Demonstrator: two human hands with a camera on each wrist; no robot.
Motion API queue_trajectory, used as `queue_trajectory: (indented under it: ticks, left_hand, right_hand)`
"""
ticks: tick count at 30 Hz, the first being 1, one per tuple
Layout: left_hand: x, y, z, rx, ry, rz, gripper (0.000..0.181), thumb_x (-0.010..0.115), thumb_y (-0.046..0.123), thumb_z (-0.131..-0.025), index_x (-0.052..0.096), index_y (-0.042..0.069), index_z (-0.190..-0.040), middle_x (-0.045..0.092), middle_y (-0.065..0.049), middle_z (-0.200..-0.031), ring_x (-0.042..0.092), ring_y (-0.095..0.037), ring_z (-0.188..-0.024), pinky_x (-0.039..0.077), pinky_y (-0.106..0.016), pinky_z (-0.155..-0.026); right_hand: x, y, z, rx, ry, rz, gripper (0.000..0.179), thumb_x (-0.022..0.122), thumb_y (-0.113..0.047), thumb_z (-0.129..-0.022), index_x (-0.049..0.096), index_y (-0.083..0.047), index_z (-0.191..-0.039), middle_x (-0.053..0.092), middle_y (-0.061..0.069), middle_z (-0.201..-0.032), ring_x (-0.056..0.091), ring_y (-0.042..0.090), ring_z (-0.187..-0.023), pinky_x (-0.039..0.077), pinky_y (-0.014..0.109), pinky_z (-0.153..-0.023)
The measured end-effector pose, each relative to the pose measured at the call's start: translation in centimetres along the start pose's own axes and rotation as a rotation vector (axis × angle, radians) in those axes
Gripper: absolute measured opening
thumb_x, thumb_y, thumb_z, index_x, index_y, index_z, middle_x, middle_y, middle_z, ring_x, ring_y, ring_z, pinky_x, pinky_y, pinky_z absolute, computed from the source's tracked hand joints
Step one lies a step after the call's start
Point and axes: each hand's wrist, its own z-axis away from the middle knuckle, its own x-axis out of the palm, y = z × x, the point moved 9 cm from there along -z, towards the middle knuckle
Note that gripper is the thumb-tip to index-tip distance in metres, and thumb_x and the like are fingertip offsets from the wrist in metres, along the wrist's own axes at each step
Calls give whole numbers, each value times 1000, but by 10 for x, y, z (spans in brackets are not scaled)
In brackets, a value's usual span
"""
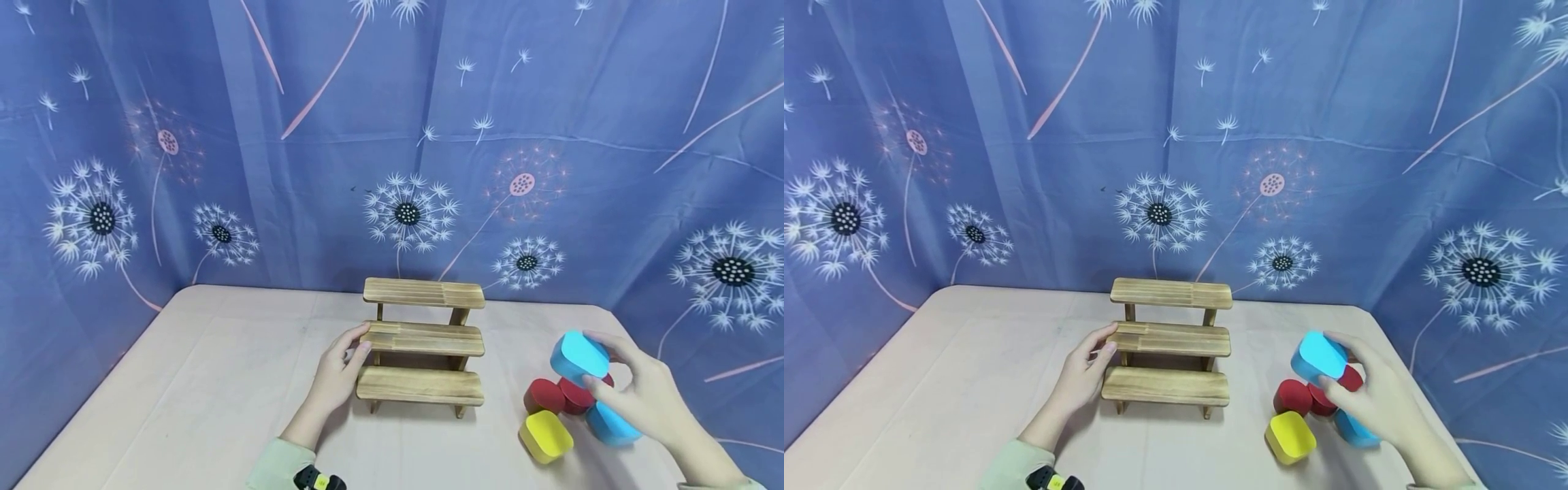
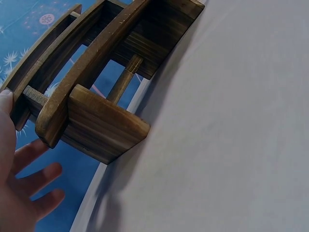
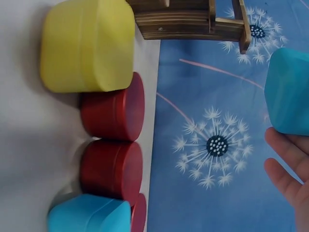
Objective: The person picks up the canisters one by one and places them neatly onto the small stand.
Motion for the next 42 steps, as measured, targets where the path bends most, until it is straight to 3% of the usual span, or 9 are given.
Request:
queue_trajectory:
  ticks: [6, 12, 19, 22, 27, 29, 33, 36, 42]
  left_hand:
    - [2, -3, 1, -23, -6, 31, 35, 52, 33, -97, 56, 22, -130, 57, -3, -133, 60, -22, -110, 49, -46, -97]
    - [3, -4, 2, -36, -14, 67, 36, 53, 30, -97, 55, 20, -131, 60, -6, -129, 61, -21, -108, 51, -41, -95]
    - [6, -5, 1, -125, -33, 155, 36, 54, 18, -96, 54, 12, -131, 58, -14, -129, 59, -28, -111, 48, -44, -98]
    - [6, -2, 1, -142, -34, 173, 35, 54, 14, -96, 53, 9, -131, 59, -17, -126, 59, -29, -109, 48, -46, -97]
    - [5, -4, 0, -169, -30, 166, 34, 55, 20, -96, 55, 16, -130, 63, -10, -113, 59, -17, -99, 51, -35, -91]
    - [5, -5, 0, -162, -31, 169, 34, 54, 24, -97, 55, 18, -130, 62, -9, -116, 59, -17, -100, 50, -35, -92]
    - [7, -4, 0, -137, -41, 199, 35, 51, 26, -98, 53, 18, -132, 56, -10, -133, 56, -25, -116, 44, -45, -102]
    - [9, -4, 0, -129, -59, 225, 35, 49, 25, -99, 52, 17, -133, 51, -8, -140, 50, -26, -125, 37, -45, -109]
    - [13, -3, 0, -133, -82, 236, 35, 47, 23, -100, 50, 16, -134, 52, -8, -138, 54, -23, -120, 42, -36, -106]
  right_hand:
    - [9, -3, -7, 30, -48, 14, 66, 82, -7, -64, 59, -14, -125, 53, -28, -99, 44, -19, -89, 41, 12, -68]
    - [17, -6, -13, 67, -111, 31, 67, 83, -14, -66, 57, -18, -128, 55, -17, -100, 44, -18, -89, 44, 23, -63]
    - [22, -22, -29, -109, -83, -35, 71, 82, -1, -58, 60, -11, -125, 56, -3, -114, 46, -5, -96, 40, 3, -79]
    - [24, -25, -35, -145, -77, -37, 72, 80, -2, -57, 60, -14, -125, 58, -3, -113, 47, -3, -98, 41, 3, -79]
    - [26, -31, -46, -194, -60, 15, 69, 79, -8, -57, 62, -14, -123, 65, -2, -107, 51, -2, -93, 43, 8, -76]
    - [26, -33, -50, -209, -45, 52, 67, 80, -11, -56, 64, -12, -121, 67, -2, -102, 54, 0, -86, 44, 11, -74]
    - [29, -36, -55, -198, -41, 92, 66, 80, -15, -56, 64, -11, -119, 69, -4, -93, 60, 8, -76, 44, 18, -70]
    - [33, -38, -58, -183, -41, 109, 67, 80, -18, -56, 64, -11, -120, 69, -5, -87, 62, 12, -74, 44, 21, -67]
    - [47, -39, -60, -111, -94, 13, 66, 80, -11, -62, 58, -8, -125, 68, 0, -91, 58, 3, -82, 50, 24, -67]
